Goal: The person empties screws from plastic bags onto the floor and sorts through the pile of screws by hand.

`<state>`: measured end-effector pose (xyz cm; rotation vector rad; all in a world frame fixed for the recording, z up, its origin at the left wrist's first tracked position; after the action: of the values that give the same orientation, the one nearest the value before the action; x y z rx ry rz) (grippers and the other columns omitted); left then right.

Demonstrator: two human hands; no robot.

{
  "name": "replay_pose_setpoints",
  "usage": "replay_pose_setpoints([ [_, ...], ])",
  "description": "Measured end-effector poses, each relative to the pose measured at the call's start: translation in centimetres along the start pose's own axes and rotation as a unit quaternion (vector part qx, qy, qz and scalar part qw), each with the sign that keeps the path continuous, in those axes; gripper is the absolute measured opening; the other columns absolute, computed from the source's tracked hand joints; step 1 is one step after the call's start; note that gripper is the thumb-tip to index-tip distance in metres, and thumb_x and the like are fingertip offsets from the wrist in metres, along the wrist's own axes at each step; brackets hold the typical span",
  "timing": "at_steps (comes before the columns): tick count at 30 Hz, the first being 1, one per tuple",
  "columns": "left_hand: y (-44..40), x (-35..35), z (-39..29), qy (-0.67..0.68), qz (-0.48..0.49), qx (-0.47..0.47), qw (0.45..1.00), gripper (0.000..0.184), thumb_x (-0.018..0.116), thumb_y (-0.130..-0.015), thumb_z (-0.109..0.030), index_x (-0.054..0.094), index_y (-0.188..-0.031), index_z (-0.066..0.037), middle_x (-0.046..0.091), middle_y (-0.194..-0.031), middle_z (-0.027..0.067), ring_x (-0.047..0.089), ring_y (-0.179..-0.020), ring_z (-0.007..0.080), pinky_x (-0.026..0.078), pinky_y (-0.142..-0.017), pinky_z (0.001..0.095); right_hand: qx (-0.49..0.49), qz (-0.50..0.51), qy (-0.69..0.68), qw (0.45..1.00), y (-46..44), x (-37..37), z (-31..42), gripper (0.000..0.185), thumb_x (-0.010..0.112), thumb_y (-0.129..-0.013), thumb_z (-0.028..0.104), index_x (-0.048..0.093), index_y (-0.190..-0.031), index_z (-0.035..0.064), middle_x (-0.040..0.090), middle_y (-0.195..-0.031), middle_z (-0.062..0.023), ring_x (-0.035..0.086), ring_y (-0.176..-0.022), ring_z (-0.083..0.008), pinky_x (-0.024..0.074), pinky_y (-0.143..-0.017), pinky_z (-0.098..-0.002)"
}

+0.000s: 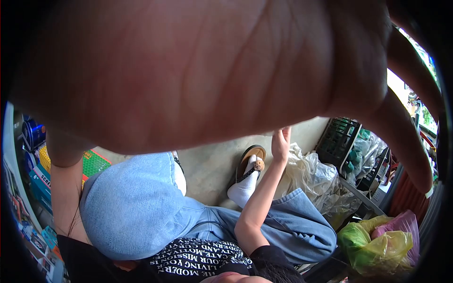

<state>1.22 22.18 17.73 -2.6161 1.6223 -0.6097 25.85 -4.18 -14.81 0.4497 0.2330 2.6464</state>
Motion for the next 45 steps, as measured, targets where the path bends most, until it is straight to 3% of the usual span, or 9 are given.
replay_pose_setpoints([
  [3, 0.1, -0.3, 0.4, 0.001, -0.004, -0.006, 1.0, 0.056, 0.035, -0.093, -0.053, 0.055, -0.107, -0.002, 0.061, -0.106, 0.0096, 0.055, -0.109, 0.026, 0.04, -0.1, 0.0379, 0.115, -0.175, -0.39, 0.897, 2.2, -0.2, 1.0, 0.038, 0.051, -0.097, 0.012, 0.044, -0.134, 0.0089, 0.053, -0.13, -0.0044, 0.048, -0.12, -0.0164, 0.0323, -0.105, -0.0333],
  [14, 0.6, -0.2, -0.4, 0.015, 0.0, -0.002, 1.0, 0.056, 0.034, -0.093, -0.053, 0.055, -0.107, -0.002, 0.061, -0.106, 0.0098, 0.056, -0.109, 0.026, 0.041, -0.1, 0.0378, -0.07, -0.07, 0.314, 0.944, 0.8, 4.7, 1.5, 0.032, 0.053, -0.093, 0.007, 0.049, -0.125, 0.0016, 0.06, -0.11, -0.0022, 0.054, -0.1, -0.0088, 0.0405, -0.09, -0.0238],
  [19, 1.1, -0.9, -0.3, 0.008, -0.008, -0.01, 1.0, 0.057, 0.034, -0.093, -0.053, 0.055, -0.108, -0.002, 0.062, -0.106, 0.0099, 0.056, -0.109, 0.0261, 0.041, -0.099, 0.0378, 0.122, -0.148, -0.158, 0.968, 1.4, 4.2, -0.6, 0.022, 0.052, -0.096, 0.005, 0.056, -0.117, 0.002, 0.063, -0.104, -0.0031, 0.057, -0.094, -0.0097, 0.0441, -0.087, -0.0247],
  [27, 0.4, -0.6, -0.6, 0.012, -0.001, 0.003, 1.0, 0.057, 0.034, -0.093, -0.053, 0.055, -0.108, -0.002, 0.062, -0.106, 0.01, 0.056, -0.108, 0.0261, 0.041, -0.099, 0.0378, -0.249, -0.064, 0.387, 0.885, 1.3, 10.2, 7.4, 0.017, 0.054, -0.085, 0.0, 0.057, -0.102, -0.0014, 0.061, -0.094, -0.0037, 0.056, -0.085, -0.011, 0.0454, -0.074, -0.0252],
  [30, 0.6, -0.6, -0.2, 0.013, -0.005, -0.003, 1.0, 0.057, 0.034, -0.093, -0.052, 0.055, -0.108, -0.002, 0.062, -0.106, 0.0101, 0.056, -0.108, 0.0261, 0.041, -0.099, 0.0377, 0.115, -0.023, 0.364, 0.924, 0.0, 7.4, 2.8, 0.03, 0.051, -0.085, -0.005, 0.056, -0.114, 0.0007, 0.061, -0.104, -0.005, 0.058, -0.091, -0.0105, 0.0464, -0.08, -0.0237],
  [32, 0.4, -0.9, -0.3, 0.005, -0.004, -0.002, 1.0, 0.057, 0.034, -0.093, -0.052, 0.055, -0.108, -0.002, 0.062, -0.106, 0.0101, 0.056, -0.108, 0.0261, 0.041, -0.099, 0.0377, -0.178, 0.001, 0.302, 0.936, 1.2, 12.1, 6.7, 0.027, 0.049, -0.088, -0.004, 0.054, -0.114, 0.0007, 0.062, -0.1, -0.0057, 0.059, -0.086, -0.0093, 0.0464, -0.073, -0.0212],
  [35, 0.7, -0.3, 0.6, 0.019, -0.001, -0.011, 1.0, 0.057, 0.033, -0.093, -0.052, 0.055, -0.108, -0.002, 0.062, -0.106, 0.0102, 0.056, -0.108, 0.0261, 0.041, -0.099, 0.0377, 0.035, -0.09, 0.266, 0.959, 0.2, 8.2, 3.0, 0.034, 0.052, -0.088, 0.0, 0.051, -0.122, -0.0012, 0.061, -0.112, -0.0087, 0.059, -0.1, -0.0143, 0.0449, -0.087, -0.026],
  [38, 0.1, -0.4, -0.2, 0.01, 0.003, 0.008, 1.0, 0.057, 0.033, -0.093, -0.052, 0.055, -0.108, -0.002, 0.062, -0.106, 0.0102, 0.056, -0.108, 0.0261, 0.041, -0.099, 0.0377, -0.33, -0.058, 0.531, 0.778, 1.8, 17.1, 9.0, 0.038, 0.058, -0.088, 0.007, 0.049, -0.124, -0.0013, 0.058, -0.119, -0.0111, 0.054, -0.113, -0.0225, 0.04, -0.099, -0.0361],
  [45, 0.9, -0.6, 0.1, 0.009, -0.003, -0.002, 1.0, 0.057, 0.033, -0.093, -0.052, 0.055, -0.109, -0.001, 0.062, -0.106, 0.0103, 0.056, -0.108, 0.0262, 0.041, -0.099, 0.0376, -0.231, -0.053, 0.416, 0.878, -3.6, 11.8, 4.9, 0.039, 0.059, -0.088, 0.007, 0.049, -0.124, -0.0007, 0.057, -0.119, -0.011, 0.054, -0.112, -0.0225, 0.0407, -0.098, -0.0363],
])
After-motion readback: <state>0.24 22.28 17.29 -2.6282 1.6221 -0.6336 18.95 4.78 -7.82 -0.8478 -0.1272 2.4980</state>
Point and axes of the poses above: each hand's wrist, its own y-axis away from the middle knuckle, its own x-axis out of the palm, z = x × y, the point moved 10 cm from there along -y, towards the middle knuckle
